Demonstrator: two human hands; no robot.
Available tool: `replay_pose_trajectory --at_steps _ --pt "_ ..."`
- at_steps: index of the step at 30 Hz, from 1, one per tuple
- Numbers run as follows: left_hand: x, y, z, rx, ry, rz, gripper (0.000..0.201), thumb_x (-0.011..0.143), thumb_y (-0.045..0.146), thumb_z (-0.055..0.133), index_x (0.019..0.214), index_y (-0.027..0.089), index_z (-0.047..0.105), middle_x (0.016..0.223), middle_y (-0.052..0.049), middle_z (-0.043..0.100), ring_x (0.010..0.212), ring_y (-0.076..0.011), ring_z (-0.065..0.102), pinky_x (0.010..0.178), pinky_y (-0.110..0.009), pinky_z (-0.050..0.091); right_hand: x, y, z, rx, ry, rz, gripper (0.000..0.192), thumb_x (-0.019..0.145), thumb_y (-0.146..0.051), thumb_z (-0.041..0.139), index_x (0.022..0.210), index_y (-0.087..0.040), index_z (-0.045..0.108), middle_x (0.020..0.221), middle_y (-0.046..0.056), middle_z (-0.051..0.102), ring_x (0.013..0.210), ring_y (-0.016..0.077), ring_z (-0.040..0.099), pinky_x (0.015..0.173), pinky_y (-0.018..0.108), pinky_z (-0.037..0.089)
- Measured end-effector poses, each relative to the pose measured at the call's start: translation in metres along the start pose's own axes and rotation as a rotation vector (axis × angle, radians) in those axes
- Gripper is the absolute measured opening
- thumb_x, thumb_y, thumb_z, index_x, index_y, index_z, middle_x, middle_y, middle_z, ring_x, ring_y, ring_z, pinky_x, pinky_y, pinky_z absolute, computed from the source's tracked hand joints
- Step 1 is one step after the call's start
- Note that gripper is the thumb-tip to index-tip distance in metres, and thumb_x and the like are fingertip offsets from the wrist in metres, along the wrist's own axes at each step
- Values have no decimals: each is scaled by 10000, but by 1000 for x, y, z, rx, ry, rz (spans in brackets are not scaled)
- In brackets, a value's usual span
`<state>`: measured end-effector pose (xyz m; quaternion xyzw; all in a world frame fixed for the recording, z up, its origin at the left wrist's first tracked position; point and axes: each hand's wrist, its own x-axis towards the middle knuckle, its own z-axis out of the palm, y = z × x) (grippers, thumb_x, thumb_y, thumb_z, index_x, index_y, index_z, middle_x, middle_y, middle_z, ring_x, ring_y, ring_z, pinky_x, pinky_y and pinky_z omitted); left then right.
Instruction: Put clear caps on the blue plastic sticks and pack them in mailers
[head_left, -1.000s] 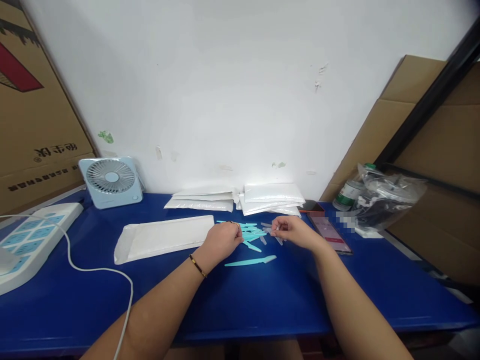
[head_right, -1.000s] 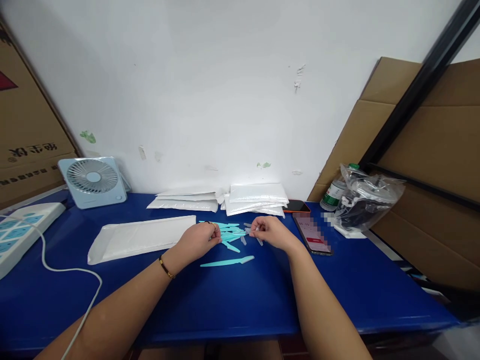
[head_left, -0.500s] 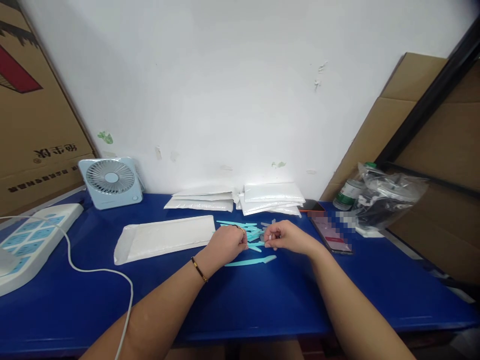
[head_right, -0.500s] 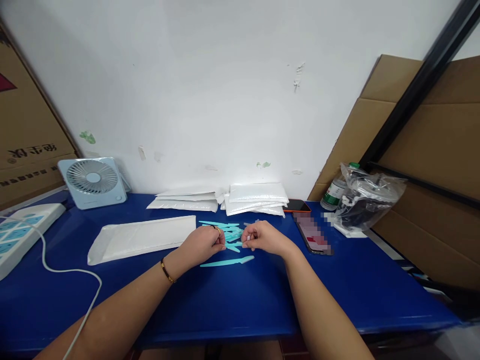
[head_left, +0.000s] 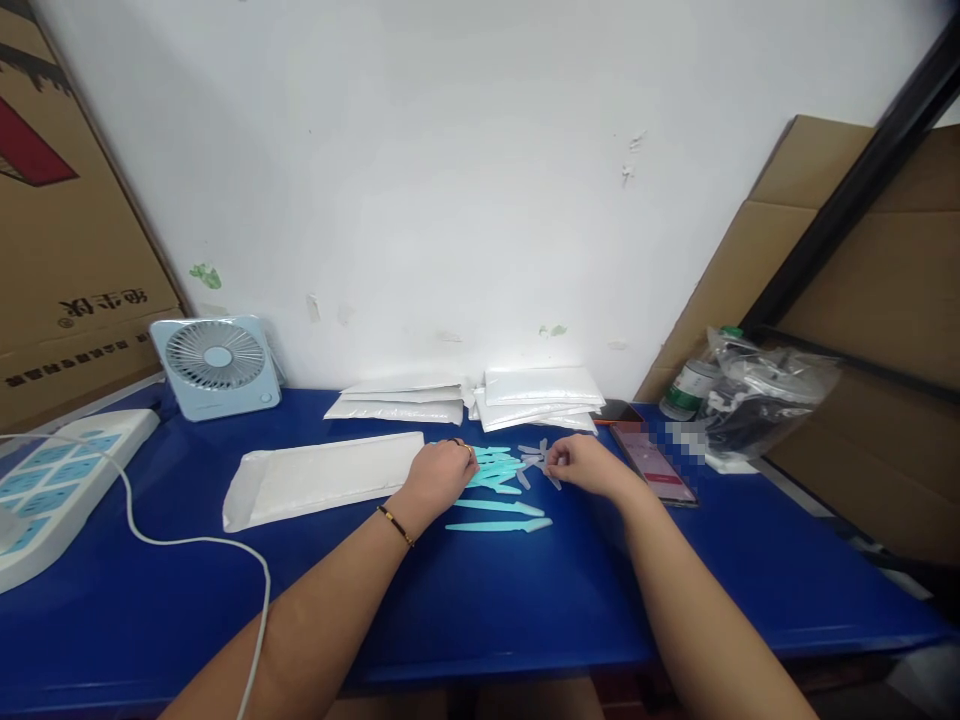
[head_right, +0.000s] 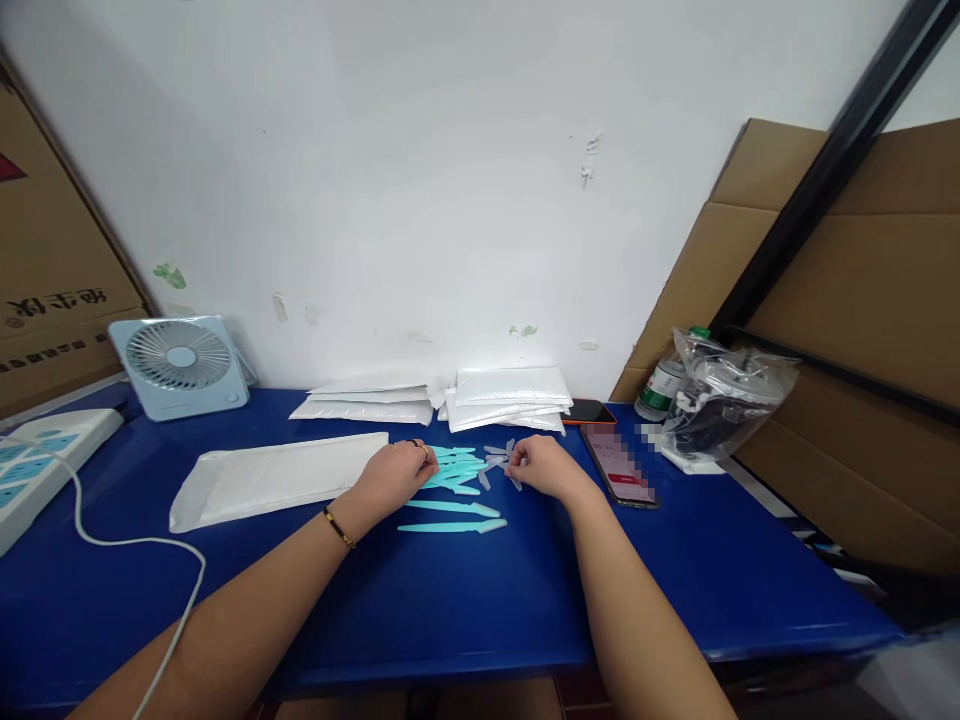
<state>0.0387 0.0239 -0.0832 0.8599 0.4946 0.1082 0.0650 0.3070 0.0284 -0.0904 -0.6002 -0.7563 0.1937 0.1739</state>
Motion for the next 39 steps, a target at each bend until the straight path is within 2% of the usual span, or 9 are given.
replay_pose_trajectory --at_steps 5,9,13,18,21,25,28,34,39 --pt "0 0 -4 -5 93 6 260 884 292 408 794 191 631 827 -56 655 803 -192 590 681 -281 397 -2 -7 5 -31 17 -41 65 676 -249 636 658 -186 631 699 31 657 621 151 564 540 234 377" --pt "-1 2 -10 -40 91 -15 262 904 297 372 854 196 608 787 -39 665 750 -178 600 671 -275 392 -1 -13 2 250 49 -53 156 764 -330 572 768 -178 607 635 4 621 571 137 569 527 229 399" --pt "-3 3 -13 -125 78 -33 250 914 304 346 895 208 576 770 -19 663 680 -159 594 603 -254 379 0 -18 0 500 127 -24 248 733 -395 637 815 -161 648 573 -10 600 519 130 571 508 234 420" --pt "-3 2 -13 -249 86 -25 236 911 309 347 871 214 559 784 -13 651 685 -151 583 570 -239 373 0 -21 0 779 101 -31 378 695 -397 707 987 -159 675 711 41 696 729 178 666 685 288 508" --pt "-3 1 -12 -284 89 -26 221 902 303 357 857 211 554 767 -9 643 670 -147 574 560 -236 363 -1 -24 0 887 88 -16 401 659 -404 744 967 -158 668 749 51 704 749 204 687 679 302 533" --pt "-3 -1 -11 -332 93 -32 224 899 328 358 837 215 541 734 3 634 640 -142 556 540 -233 340 1 -27 2 928 140 7 335 670 -447 727 823 -154 673 668 35 675 590 189 671 512 265 509" --pt "-3 -2 -10 -363 95 -15 236 900 345 353 833 216 539 733 4 631 642 -142 551 539 -233 340 2 -29 4 936 151 -1 330 674 -468 717 770 -157 663 627 26 663 526 175 647 465 255 479" --pt "-2 0 -10 -425 76 5 250 894 356 361 852 212 560 743 6 631 633 -135 538 545 -229 347 0 -40 11 933 63 -35 330 703 -467 695 770 -147 645 626 29 670 520 149 634 469 230 457" --pt "-5 5 -13 -425 36 43 238 871 353 402 853 209 591 751 6 632 640 -130 535 555 -221 350 -4 -46 12 797 -77 -64 370 751 -498 634 752 -128 637 554 32 658 504 132 618 504 219 450"
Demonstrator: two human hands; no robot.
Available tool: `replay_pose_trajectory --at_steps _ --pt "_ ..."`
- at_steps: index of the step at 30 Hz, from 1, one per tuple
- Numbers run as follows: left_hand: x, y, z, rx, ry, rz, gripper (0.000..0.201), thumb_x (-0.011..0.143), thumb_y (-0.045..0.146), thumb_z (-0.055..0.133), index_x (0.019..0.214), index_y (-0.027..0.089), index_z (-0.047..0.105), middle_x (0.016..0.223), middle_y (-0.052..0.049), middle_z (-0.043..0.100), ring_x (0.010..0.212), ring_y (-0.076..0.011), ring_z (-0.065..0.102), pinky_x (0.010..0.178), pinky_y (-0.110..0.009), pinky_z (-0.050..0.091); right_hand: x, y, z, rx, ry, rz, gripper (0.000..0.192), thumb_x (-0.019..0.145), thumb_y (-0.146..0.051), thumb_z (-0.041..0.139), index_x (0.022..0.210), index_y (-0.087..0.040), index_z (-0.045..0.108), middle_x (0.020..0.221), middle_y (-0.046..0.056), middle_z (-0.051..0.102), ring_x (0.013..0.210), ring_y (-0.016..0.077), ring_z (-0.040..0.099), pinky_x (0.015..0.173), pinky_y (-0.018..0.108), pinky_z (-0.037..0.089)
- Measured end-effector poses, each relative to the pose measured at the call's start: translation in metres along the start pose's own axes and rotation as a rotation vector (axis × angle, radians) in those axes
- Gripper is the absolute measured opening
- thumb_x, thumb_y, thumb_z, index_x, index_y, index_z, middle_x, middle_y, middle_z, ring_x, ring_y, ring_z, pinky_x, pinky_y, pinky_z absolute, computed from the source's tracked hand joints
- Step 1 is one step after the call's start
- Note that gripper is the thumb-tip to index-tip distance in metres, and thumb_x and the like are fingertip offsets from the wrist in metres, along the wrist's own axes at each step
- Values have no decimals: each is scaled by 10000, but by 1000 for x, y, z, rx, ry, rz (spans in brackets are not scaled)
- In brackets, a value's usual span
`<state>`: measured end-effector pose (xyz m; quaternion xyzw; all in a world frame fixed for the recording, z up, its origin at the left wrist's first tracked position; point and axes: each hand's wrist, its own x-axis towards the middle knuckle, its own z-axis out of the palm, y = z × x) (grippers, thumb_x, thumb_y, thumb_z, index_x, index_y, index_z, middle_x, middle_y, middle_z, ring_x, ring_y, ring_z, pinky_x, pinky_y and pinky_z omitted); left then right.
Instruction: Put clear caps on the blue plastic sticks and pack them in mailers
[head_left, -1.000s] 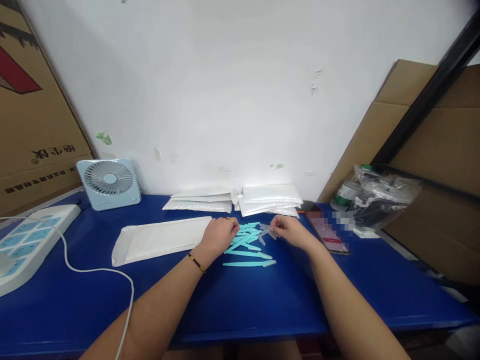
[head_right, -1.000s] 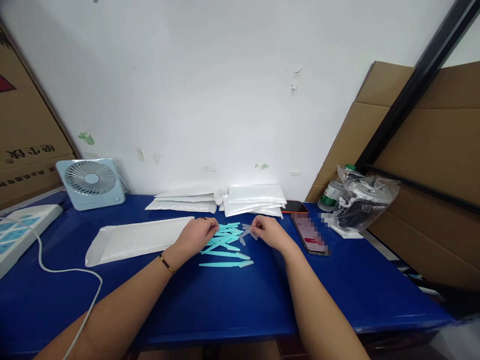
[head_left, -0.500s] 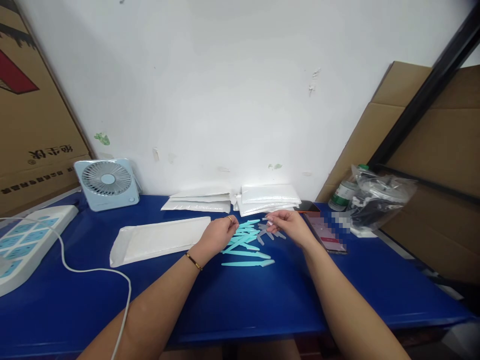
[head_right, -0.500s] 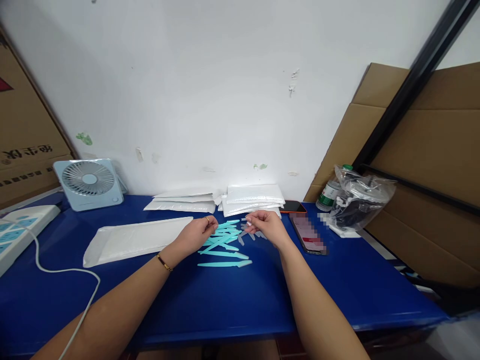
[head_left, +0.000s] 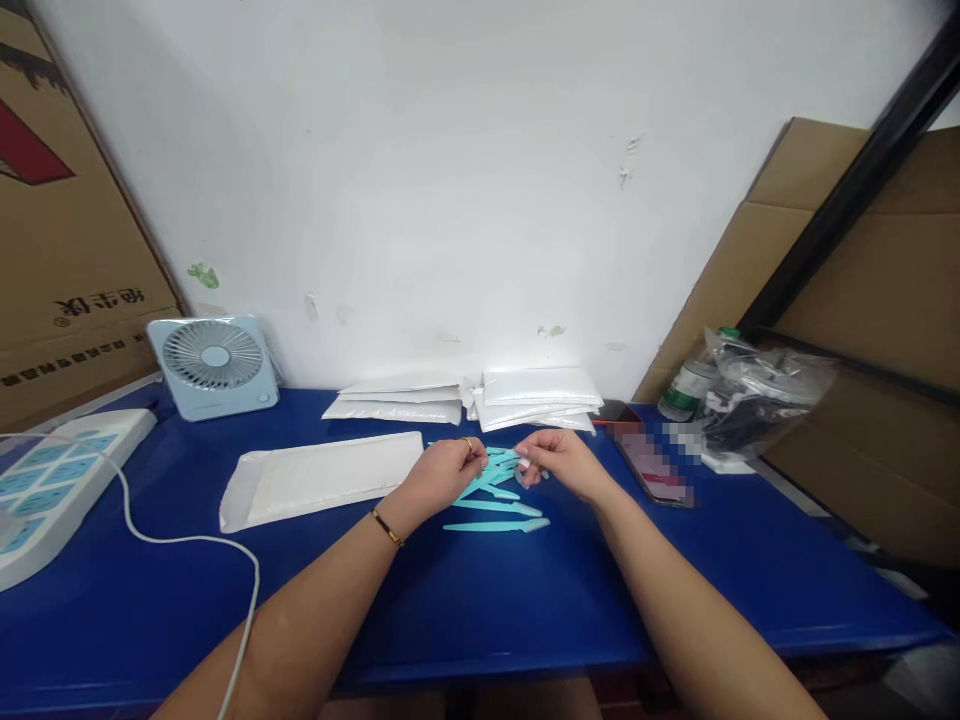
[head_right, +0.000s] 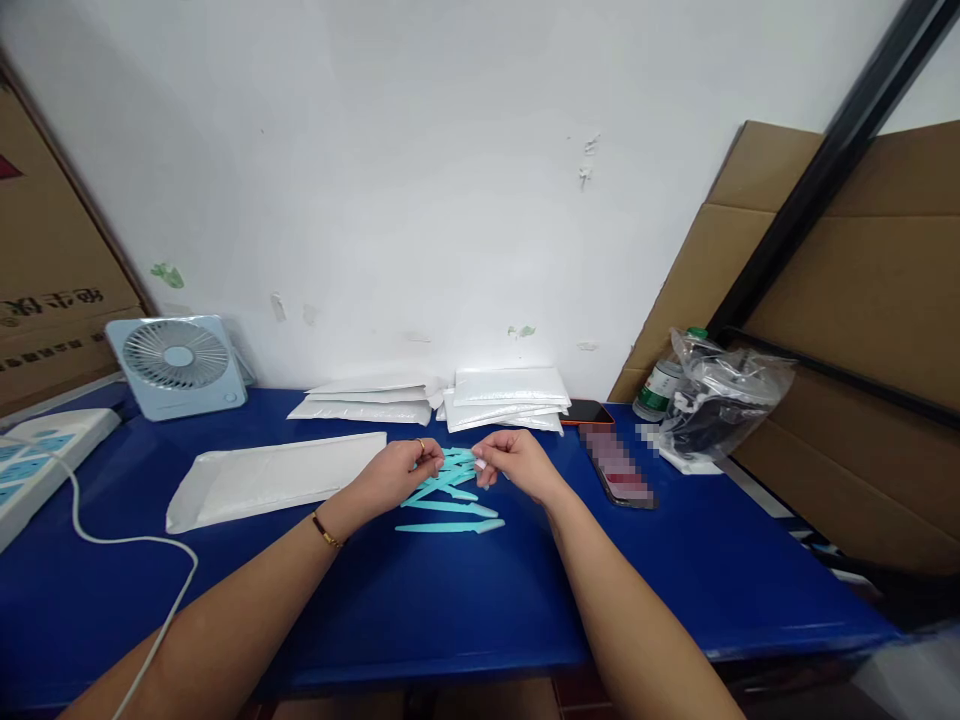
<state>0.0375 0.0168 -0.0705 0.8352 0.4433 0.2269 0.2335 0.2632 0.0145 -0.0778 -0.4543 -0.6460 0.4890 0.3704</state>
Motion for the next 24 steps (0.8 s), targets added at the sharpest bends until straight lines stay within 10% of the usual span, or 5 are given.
replay_pose_trajectory --at_steps 6,14,24 --pt "-6 4 6 157 -139 57 234 827 374 485 742 219 639 727 0 647 673 -147 566 571 -230 357 -1 4 -12 -375 84 33 377 800 -514 535 736 -156 636 523 -8 594 401 100 510 434 220 370" --pt "-2 3 14 413 -36 -56 174 799 346 554 806 195 640 868 -43 665 753 -185 603 639 -267 398 3 13 1 -816 62 -20 122 710 -295 631 653 -188 642 664 5 635 604 129 550 553 224 371" --pt "-1 -4 2 263 -32 -133 139 835 322 497 806 214 580 783 -3 661 686 -158 582 538 -245 335 -5 3 -26 -353 205 -48 202 741 -270 567 928 -194 587 623 -42 552 473 92 499 473 208 380"
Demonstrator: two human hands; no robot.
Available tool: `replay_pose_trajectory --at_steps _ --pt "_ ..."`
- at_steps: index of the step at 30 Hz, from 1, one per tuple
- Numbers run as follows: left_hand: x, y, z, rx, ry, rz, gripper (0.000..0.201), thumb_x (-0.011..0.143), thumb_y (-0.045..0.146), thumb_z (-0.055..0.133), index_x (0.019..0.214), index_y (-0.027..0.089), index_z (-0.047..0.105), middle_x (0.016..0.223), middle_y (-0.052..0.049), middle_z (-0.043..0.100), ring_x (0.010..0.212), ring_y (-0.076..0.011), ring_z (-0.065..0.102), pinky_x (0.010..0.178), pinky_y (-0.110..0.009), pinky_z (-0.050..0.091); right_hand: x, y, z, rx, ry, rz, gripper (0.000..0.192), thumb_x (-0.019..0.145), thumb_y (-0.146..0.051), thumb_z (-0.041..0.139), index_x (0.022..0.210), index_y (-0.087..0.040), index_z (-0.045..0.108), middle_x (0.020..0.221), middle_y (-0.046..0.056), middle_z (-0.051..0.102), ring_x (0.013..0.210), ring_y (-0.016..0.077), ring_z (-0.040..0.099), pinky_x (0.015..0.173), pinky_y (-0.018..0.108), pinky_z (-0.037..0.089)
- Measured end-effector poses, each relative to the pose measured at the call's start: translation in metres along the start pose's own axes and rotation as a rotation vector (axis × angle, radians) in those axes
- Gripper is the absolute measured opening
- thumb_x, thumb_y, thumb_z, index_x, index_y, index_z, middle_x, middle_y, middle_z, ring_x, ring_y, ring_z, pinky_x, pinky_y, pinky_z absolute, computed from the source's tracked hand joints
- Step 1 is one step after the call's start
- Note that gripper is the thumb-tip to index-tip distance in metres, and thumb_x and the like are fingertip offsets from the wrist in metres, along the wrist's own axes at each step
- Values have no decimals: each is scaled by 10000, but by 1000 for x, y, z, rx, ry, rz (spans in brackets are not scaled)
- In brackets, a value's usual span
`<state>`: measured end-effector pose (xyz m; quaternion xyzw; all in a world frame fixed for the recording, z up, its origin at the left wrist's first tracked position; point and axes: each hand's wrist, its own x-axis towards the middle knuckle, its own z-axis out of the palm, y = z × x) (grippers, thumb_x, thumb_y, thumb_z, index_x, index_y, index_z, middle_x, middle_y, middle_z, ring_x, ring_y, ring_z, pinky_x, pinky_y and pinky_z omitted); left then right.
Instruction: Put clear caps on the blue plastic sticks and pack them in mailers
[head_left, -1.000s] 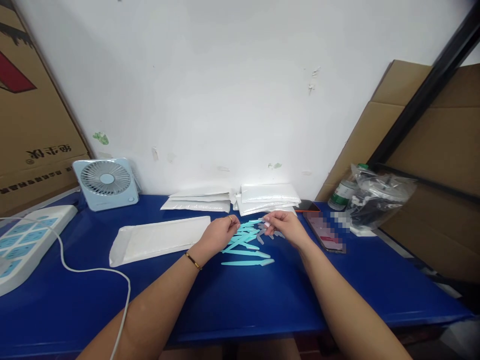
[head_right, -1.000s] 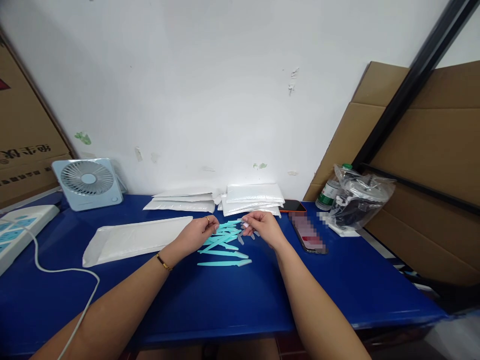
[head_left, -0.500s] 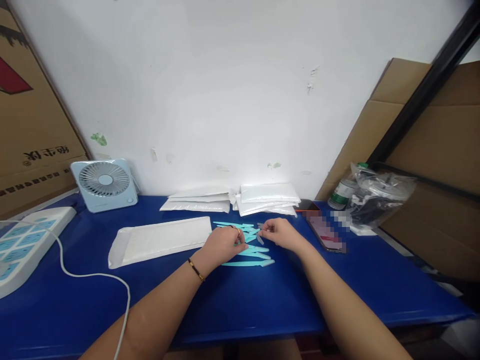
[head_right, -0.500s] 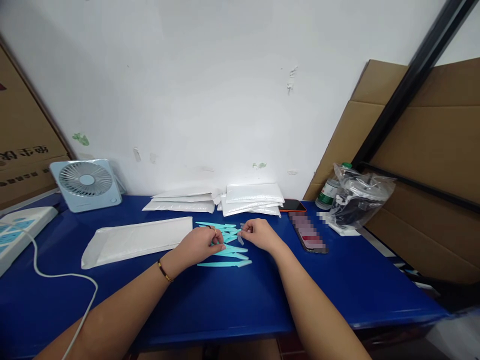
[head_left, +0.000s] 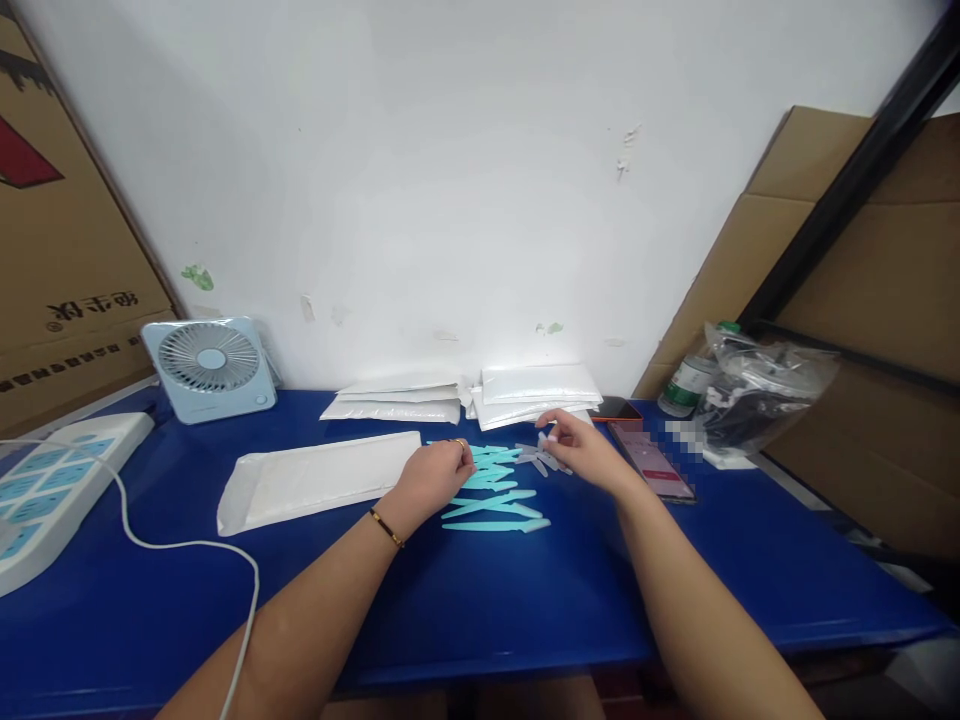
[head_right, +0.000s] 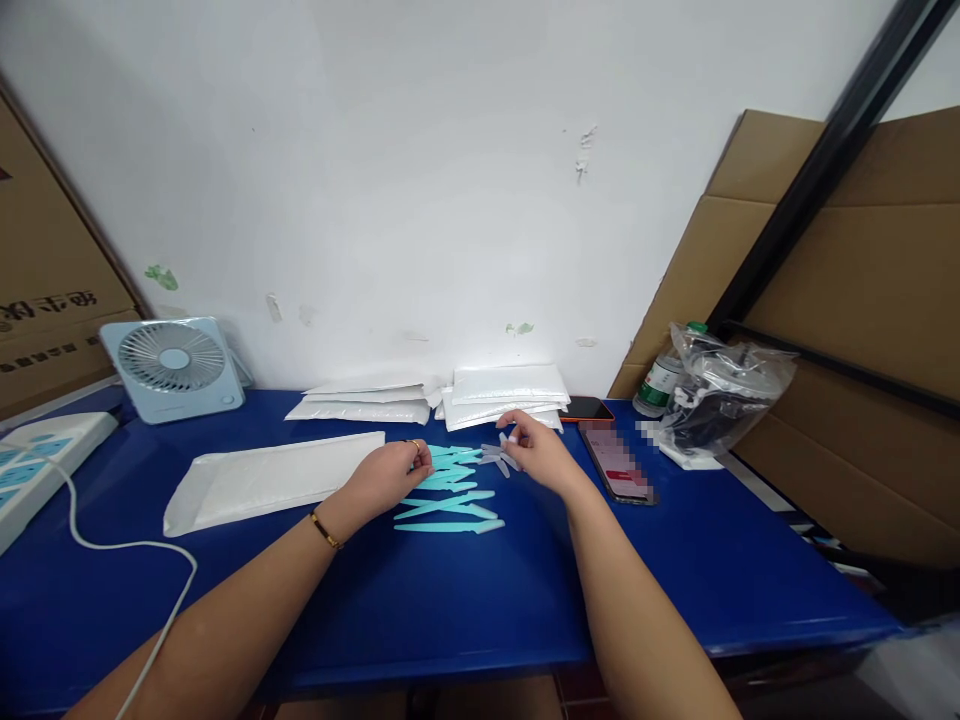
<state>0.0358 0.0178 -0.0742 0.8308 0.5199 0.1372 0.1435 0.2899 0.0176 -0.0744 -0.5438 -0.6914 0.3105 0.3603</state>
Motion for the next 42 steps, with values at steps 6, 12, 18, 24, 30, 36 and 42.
replay_pose_trajectory --at_steps 6,12,18,24,30,36,42 --pt "0 -1 -8 -47 9 -3 125 833 316 496 799 223 573 754 9 648 694 -157 575 539 -245 325 2 -2 -5 367 -45 100 316 731 -326 624 980 -131 633 664 43 660 610 148 616 573 250 470" --pt "-1 2 -11 -33 14 13 108 828 293 498 803 224 577 751 8 645 687 -155 571 555 -245 331 2 0 1 81 -150 30 357 741 -451 637 902 -140 700 581 6 617 452 95 492 457 221 367" --pt "-2 2 -11 -13 9 23 127 834 307 493 811 222 585 766 5 649 693 -153 581 558 -248 345 3 2 3 -92 -77 -77 299 729 -443 652 834 -174 730 754 36 646 608 126 534 549 234 415" --pt "0 4 -11 40 13 146 136 829 283 498 789 215 608 780 4 658 726 -150 583 615 -251 362 -1 -6 10 -55 -225 -86 294 763 -422 622 890 -171 709 790 37 631 531 100 528 524 232 425" --pt "-1 8 -9 43 -40 225 165 828 313 526 772 215 647 766 0 673 727 -153 584 676 -250 372 -6 -15 6 -118 -360 -131 257 764 -407 621 833 -181 722 754 22 608 540 101 531 526 224 420" --pt "0 2 -8 151 0 242 174 845 272 509 807 240 676 852 -4 681 811 -165 593 687 -259 363 1 4 -6 -320 -93 -13 223 763 -360 580 753 -167 692 642 16 626 558 128 532 515 227 375" --pt "5 -3 -5 206 -66 233 103 763 308 625 808 253 699 857 5 695 776 -167 608 654 -265 361 6 9 12 -654 -57 0 75 674 -255 654 681 -184 679 704 50 660 639 161 567 545 236 351"
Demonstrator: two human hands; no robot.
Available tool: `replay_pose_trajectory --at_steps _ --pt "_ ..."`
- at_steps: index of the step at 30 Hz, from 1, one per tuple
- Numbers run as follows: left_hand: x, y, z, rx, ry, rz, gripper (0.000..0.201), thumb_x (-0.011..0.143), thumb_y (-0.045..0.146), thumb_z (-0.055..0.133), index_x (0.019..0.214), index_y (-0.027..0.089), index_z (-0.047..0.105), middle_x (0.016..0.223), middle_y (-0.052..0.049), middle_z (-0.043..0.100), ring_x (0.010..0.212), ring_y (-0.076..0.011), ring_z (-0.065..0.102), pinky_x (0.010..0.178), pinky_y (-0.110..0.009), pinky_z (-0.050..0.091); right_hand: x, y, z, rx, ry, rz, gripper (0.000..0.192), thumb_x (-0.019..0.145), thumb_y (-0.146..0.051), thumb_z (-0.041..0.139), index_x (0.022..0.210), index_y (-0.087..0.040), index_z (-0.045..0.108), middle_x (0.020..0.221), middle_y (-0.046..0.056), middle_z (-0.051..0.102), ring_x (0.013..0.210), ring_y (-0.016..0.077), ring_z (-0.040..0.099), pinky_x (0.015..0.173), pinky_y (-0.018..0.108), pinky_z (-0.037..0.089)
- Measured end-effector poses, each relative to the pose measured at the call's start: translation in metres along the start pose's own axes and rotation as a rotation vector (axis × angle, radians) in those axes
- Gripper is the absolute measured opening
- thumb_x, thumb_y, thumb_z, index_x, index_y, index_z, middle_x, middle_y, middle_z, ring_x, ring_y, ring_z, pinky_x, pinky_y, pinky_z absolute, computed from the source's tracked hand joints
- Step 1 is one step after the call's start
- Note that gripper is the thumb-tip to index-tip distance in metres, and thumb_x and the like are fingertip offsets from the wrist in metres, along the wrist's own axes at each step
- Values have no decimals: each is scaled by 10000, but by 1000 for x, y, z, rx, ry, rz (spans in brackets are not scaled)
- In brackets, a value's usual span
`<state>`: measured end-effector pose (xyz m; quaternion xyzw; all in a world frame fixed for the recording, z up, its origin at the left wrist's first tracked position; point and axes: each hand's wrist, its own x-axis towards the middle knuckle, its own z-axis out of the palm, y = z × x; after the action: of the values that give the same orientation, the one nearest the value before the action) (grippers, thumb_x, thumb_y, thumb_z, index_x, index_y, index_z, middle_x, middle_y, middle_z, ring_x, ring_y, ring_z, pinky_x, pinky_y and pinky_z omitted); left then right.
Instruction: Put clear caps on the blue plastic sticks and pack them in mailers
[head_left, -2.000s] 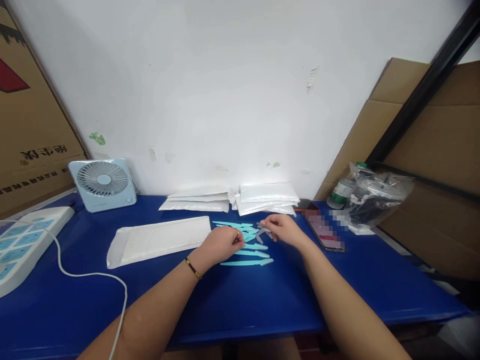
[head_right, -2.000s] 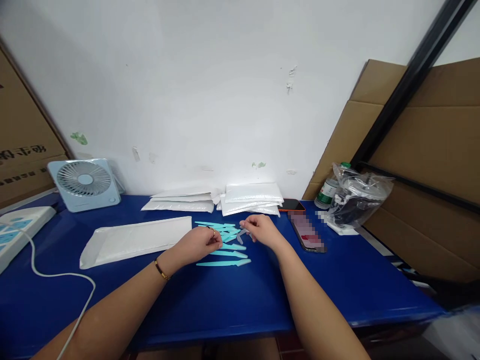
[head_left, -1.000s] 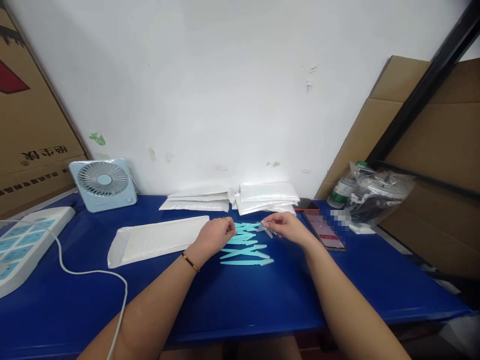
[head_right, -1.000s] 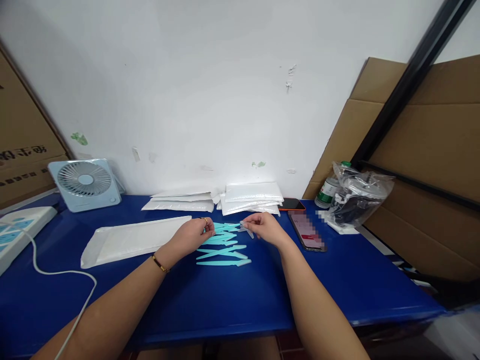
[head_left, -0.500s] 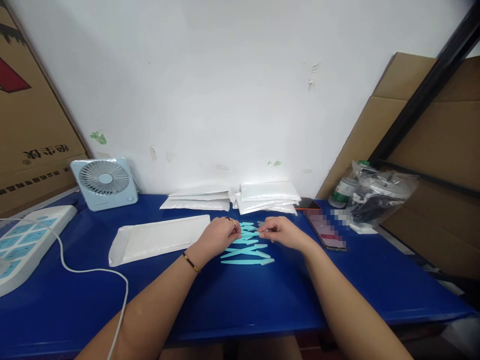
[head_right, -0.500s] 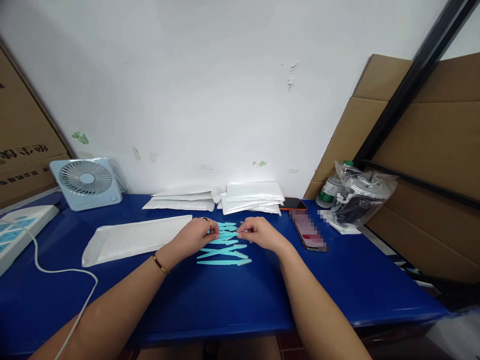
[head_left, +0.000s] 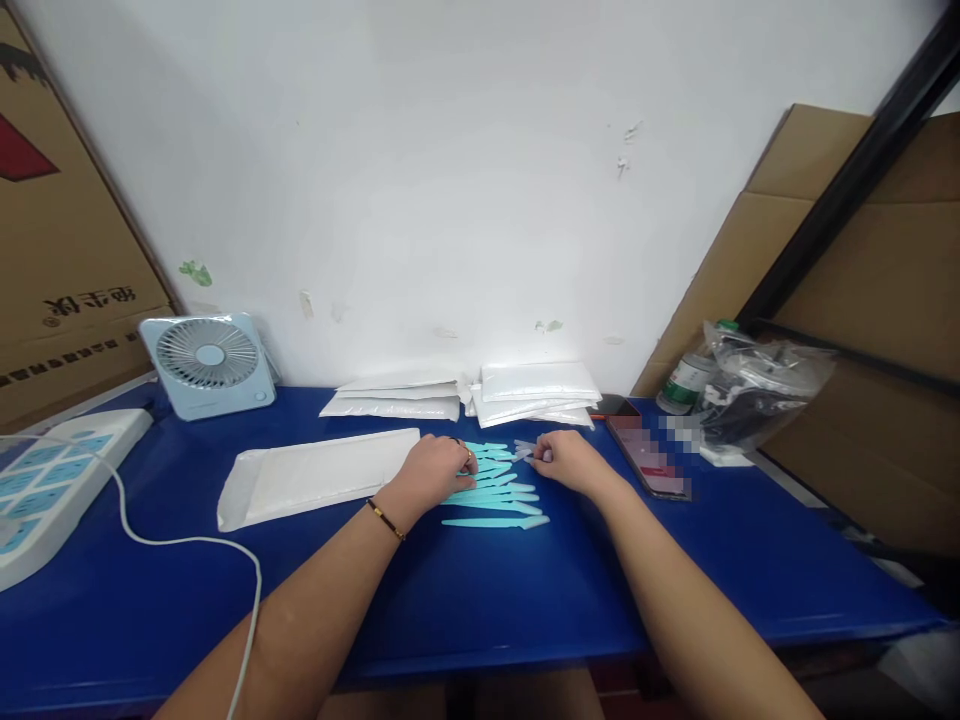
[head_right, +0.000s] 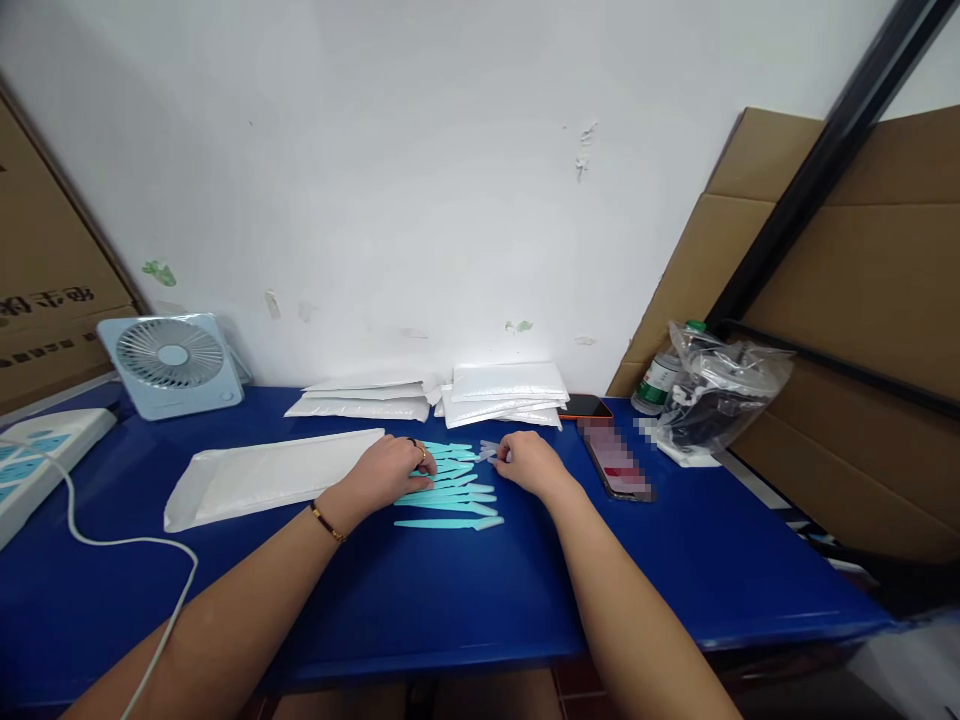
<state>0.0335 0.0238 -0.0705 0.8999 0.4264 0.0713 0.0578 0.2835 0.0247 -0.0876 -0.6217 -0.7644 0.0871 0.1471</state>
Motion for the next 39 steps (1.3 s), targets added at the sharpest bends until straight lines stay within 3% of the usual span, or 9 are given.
replay_pose_trajectory --at_steps 5,10,14,18,25,39 --pt "2 0 6 33 5 -14 139 793 247 550 789 241 688 791 -5 702 741 -166 618 658 -262 367 -2 -2 -2 -123 21 49 27 637 -175 626 637 -192 647 685 50 647 623 170 559 514 241 306" --pt "0 2 6 49 59 17 146 804 235 537 873 237 665 899 -24 686 772 -172 618 654 -259 386 -6 1 -10 163 17 -80 67 681 -189 548 700 -181 612 632 2 593 576 125 516 536 219 350" --pt "1 1 8 49 37 -16 188 815 215 495 789 212 681 809 -41 683 751 -171 611 633 -250 395 -8 -3 -8 310 -32 -149 99 665 -161 536 743 -174 596 596 -33 537 537 98 466 506 195 340" --pt "3 0 10 37 23 -29 140 777 266 557 789 223 690 808 -35 691 749 -173 610 623 -244 394 -8 -8 -4 291 -47 -206 119 674 -140 545 761 -177 617 627 -28 562 548 98 477 520 197 349" --pt "4 3 10 128 57 -28 212 796 189 457 694 181 643 705 -64 656 677 -173 601 602 -253 401 -4 -7 0 250 -54 -243 142 738 -152 593 800 -200 712 770 19 677 660 143 595 609 229 407" --pt "9 0 11 124 58 48 256 870 243 428 731 184 635 739 -55 640 701 -172 591 612 -259 381 3 -26 13 237 -30 -365 145 787 -159 598 826 -207 729 820 30 665 700 134 606 656 228 433"
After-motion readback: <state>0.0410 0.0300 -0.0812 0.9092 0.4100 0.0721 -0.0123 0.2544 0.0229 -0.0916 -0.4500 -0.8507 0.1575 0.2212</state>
